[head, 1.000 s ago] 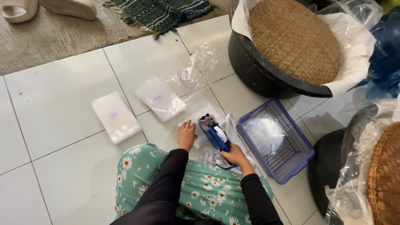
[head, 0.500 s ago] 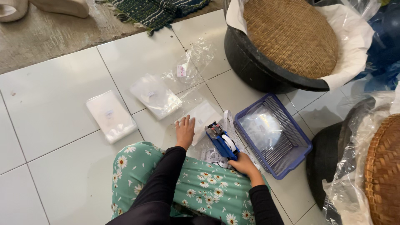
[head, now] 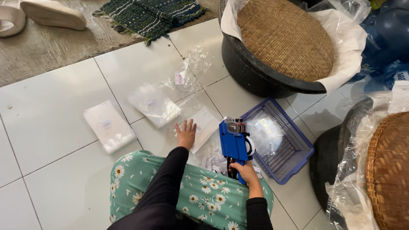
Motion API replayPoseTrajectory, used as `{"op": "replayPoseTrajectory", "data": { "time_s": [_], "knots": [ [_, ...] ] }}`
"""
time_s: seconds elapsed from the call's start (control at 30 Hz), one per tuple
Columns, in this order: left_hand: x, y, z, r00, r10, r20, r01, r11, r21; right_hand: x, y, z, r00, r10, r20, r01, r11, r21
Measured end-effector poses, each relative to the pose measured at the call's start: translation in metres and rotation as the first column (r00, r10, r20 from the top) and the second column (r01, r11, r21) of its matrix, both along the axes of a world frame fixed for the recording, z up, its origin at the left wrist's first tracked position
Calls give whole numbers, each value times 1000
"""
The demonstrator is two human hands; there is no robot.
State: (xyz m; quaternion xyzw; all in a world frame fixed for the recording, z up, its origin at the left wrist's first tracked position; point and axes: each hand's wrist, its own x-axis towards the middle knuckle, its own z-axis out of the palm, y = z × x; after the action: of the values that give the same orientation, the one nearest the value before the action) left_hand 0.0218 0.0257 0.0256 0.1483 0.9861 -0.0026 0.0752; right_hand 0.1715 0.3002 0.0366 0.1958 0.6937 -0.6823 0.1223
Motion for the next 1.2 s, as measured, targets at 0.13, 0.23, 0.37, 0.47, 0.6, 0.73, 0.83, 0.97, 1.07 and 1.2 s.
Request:
{"op": "replayPoseTrajectory", "data": {
  "time_s": [0.13,0.23,0.37,0.47,0.6,0.73,0.83,0.97,1.07,1.2],
  "knots": [
    [3,-11,14,963,255,85,-266,952,154,5,-10,6,998,-37,-46,33,996,-84],
    [16,-21,12,826,512,236,-564,748,351,9,-21,7,991,-61,-117,39,983,-178],
    [17,-30,3,818,572,54,-529,713,460,12,-26,8,978,-56,-199,7,971,-239],
    [12,-36,6,825,562,-69,-467,745,477,14,-24,9,983,-72,-166,26,964,-263],
    [7,-30,14,783,591,-196,-340,670,659,20,-19,8,975,-81,-207,7,942,-335],
    [-1,10,24,817,449,361,-403,-4,915,28,-4,3,984,-53,-170,-66,777,-626],
    [-4,63,27,846,190,498,-445,-262,856,38,11,-2,972,-24,-233,-170,614,-771],
    [4,147,33,890,-71,451,-456,-206,866,56,25,-4,970,-61,-236,-146,630,-763],
    [9,178,38,939,-77,334,-343,-162,925,62,23,-2,975,-61,-212,-136,590,-796],
    [11,158,37,975,161,152,-202,359,911,47,16,7,978,12,-206,-168,628,-760]
  ]
}}
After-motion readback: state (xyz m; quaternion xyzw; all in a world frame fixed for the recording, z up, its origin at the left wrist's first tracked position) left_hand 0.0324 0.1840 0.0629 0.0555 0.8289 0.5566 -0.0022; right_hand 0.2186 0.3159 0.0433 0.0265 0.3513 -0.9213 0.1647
